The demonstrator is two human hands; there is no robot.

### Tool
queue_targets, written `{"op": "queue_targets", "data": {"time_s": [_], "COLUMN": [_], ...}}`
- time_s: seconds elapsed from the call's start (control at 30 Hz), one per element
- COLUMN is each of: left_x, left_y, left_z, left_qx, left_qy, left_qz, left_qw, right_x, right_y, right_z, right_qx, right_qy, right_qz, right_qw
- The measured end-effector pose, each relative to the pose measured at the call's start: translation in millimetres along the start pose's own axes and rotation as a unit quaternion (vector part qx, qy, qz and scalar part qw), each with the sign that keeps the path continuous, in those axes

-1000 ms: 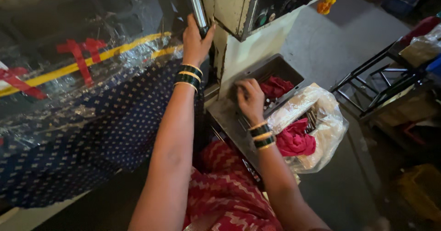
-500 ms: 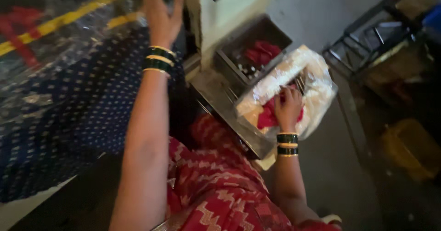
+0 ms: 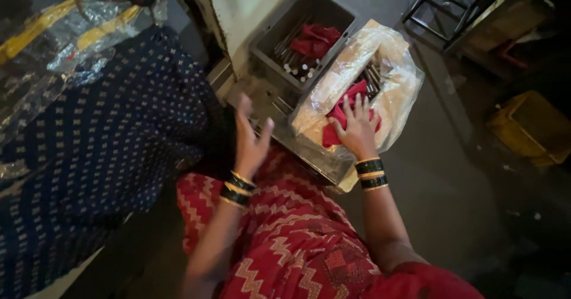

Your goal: The person sits on the floor and repeatedly wipes cylindrical metal rods with a red cloth. They pick up rods from a plastic bag, wipe them, and place them into a grey bin. The person also wipes the machine's lever and the bin's interior.

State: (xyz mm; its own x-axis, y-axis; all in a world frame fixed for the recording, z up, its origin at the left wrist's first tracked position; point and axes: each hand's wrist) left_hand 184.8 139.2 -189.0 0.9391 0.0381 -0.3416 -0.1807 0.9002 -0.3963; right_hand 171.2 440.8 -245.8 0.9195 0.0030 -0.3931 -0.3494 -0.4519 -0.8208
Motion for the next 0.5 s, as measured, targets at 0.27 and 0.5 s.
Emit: {"op": "queue_targets", "data": {"time_s": [0.27,0.5], "left_x": [58,52], "left_y": [36,25], "left_z": [6,6], "left_qx": [0.162,0.379], "left_qy": [-0.133,-0.215], "left_qz": [-0.179,-0.191], "left_qw": [0.961,0.880], "right_x": [1,9], "right_y": [-7,-57], "right_z": [-6,-68], "right_qx": [-0.099,-0.538], "right_qy": [0.053,0.225], "right_qz": [0.055,0.064], "right_qw": [0.992,0.810]}}
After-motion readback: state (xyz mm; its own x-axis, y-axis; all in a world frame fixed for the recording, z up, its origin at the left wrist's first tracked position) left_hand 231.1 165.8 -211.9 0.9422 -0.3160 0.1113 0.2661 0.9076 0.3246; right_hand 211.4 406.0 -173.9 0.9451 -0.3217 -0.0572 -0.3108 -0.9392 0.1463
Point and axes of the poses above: each hand's wrist, its own x-axis away from the middle knuckle, its own y-axis out of the palm, z = x × y, and after that the axes turned 13 degrees about -x, right-handed
